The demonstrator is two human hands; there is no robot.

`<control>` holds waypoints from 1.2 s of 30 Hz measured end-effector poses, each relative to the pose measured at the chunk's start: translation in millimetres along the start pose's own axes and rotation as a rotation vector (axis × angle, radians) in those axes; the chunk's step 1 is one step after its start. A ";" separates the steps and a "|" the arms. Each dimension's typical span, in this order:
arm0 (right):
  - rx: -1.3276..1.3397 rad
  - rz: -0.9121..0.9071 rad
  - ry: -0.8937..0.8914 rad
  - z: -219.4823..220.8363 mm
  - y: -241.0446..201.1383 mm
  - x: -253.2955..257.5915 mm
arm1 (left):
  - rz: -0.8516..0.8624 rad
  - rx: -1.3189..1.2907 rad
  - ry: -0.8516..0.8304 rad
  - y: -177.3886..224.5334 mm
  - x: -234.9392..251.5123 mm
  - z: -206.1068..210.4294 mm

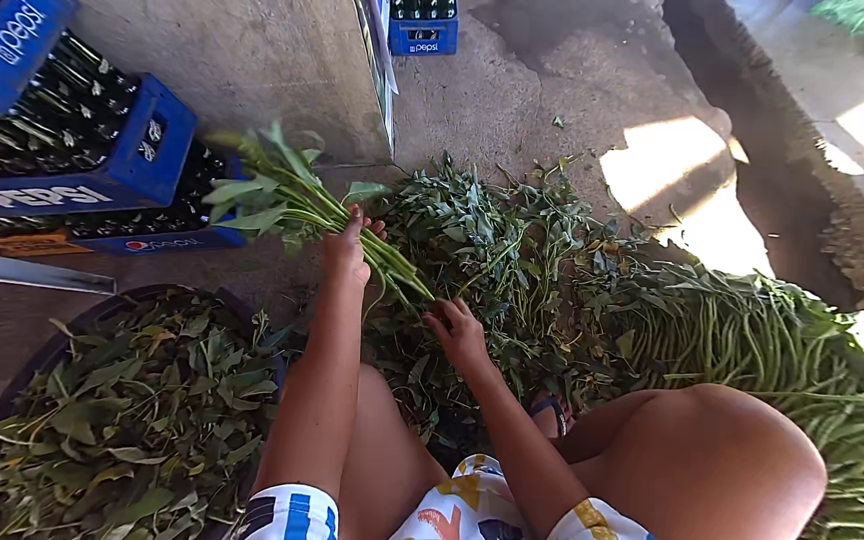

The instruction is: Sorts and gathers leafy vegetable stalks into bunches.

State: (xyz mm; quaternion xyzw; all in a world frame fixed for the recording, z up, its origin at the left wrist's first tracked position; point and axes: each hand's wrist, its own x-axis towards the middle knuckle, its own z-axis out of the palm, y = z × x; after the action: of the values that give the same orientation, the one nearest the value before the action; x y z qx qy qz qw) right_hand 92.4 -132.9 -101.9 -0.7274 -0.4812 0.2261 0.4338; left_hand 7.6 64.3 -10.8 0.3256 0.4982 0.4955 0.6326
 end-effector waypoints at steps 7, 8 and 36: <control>-0.133 -0.225 0.361 0.0 -43.5 38.6 | -0.006 0.082 -0.027 -7.5 -20.1 10.3; -0.144 -0.237 0.337 1.6 -44.4 40.7 | -0.016 0.075 -0.017 -8.2 -21.4 10.9; 0.119 0.852 -0.002 13.5 112.3 88.9 | -0.044 0.348 -0.185 -5.7 -24.0 8.9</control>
State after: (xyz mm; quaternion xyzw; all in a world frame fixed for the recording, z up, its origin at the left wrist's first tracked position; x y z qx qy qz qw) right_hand 177.5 -65.7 -196.4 -0.8346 -0.1245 0.4132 0.3425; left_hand 17.5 40.4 -5.9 0.4633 0.5230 0.3560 0.6205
